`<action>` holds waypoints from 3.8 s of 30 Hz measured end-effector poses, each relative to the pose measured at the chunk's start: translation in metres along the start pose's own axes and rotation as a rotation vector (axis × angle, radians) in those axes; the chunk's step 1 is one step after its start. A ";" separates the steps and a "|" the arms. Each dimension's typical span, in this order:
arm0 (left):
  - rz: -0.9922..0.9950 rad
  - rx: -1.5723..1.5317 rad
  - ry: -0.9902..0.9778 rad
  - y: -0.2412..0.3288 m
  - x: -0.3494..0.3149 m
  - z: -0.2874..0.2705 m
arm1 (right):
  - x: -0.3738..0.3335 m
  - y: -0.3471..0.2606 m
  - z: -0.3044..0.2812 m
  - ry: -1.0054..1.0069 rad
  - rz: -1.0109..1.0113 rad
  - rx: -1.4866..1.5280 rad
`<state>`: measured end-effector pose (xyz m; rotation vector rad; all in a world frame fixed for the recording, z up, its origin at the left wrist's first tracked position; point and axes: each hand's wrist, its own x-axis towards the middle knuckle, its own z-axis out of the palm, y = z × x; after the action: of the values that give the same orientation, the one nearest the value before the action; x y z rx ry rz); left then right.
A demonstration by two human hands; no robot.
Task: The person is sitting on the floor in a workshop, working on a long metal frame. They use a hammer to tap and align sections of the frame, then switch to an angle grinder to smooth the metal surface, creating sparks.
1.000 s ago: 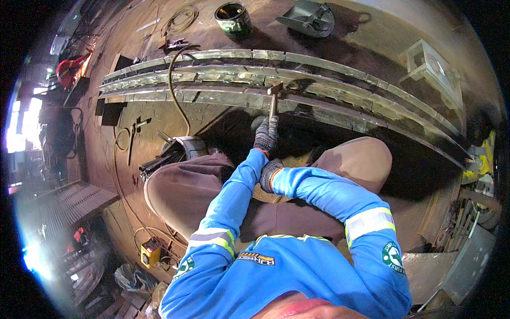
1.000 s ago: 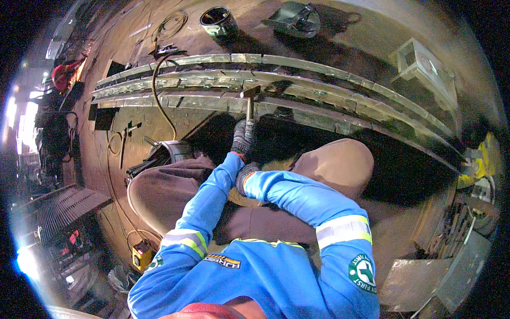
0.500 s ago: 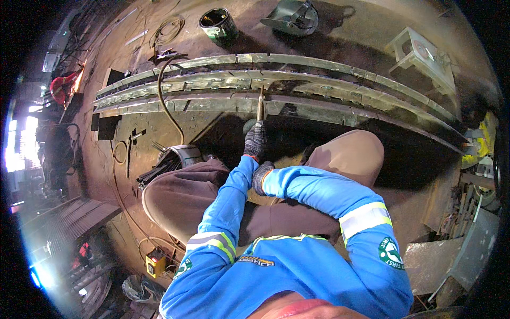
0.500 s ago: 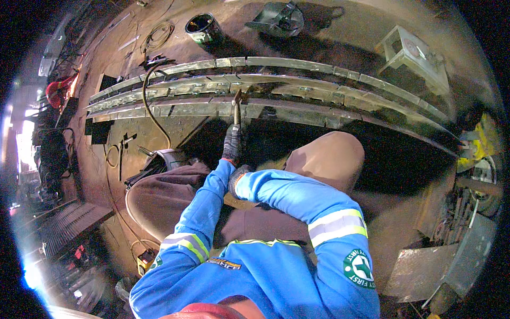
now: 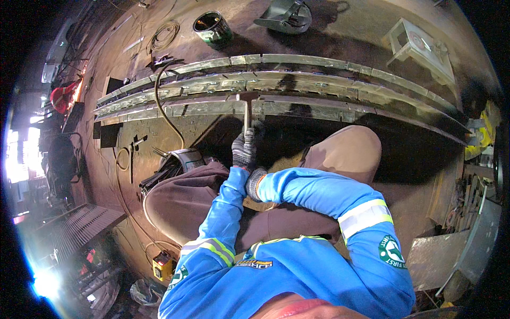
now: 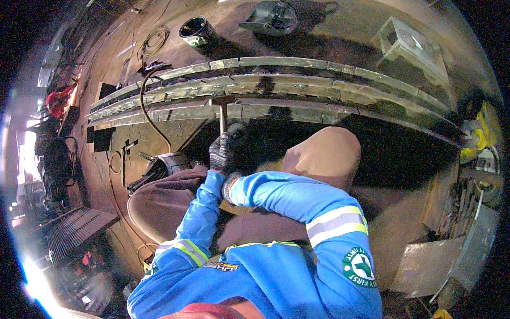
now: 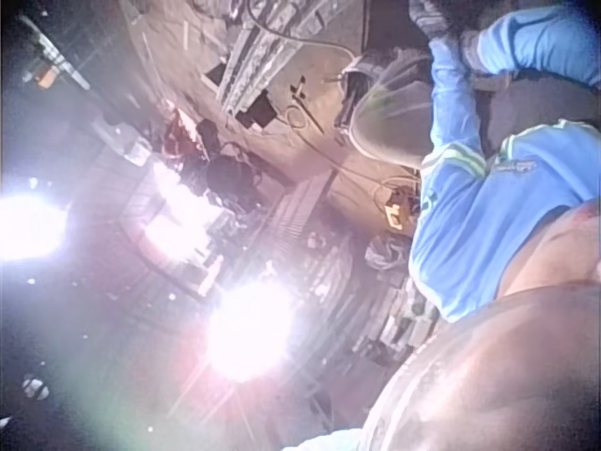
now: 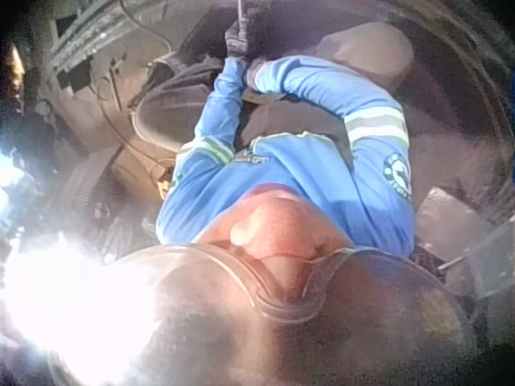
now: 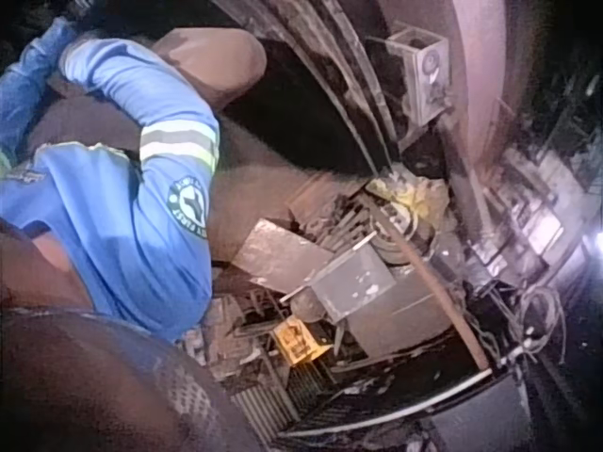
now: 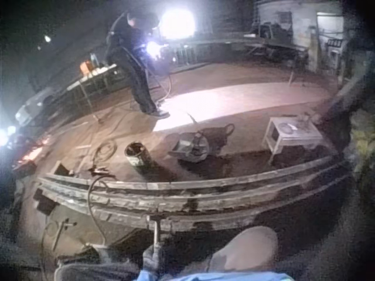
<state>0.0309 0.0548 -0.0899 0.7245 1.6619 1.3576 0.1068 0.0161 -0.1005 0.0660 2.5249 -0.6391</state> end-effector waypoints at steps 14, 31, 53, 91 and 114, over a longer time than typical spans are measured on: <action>0.243 0.791 -0.024 0.125 -0.004 -0.010 | -0.043 0.002 -0.057 0.049 0.093 0.048; 0.463 1.078 0.070 0.148 -0.020 0.024 | 0.049 0.118 -0.005 0.939 -0.208 1.818; 0.388 1.192 0.057 0.136 -0.021 0.018 | -0.020 0.101 -0.074 0.983 0.525 0.850; -0.627 0.060 0.065 0.000 0.006 0.025 | -0.015 0.068 -0.058 0.756 0.948 1.242; -0.200 0.532 -0.014 -0.128 0.046 -0.039 | 0.032 0.063 -0.031 0.994 0.766 1.505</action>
<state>-0.0147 0.0439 -0.2231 0.8327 2.0486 0.7697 0.0754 0.0835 -0.1204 2.0933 1.6924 -2.2572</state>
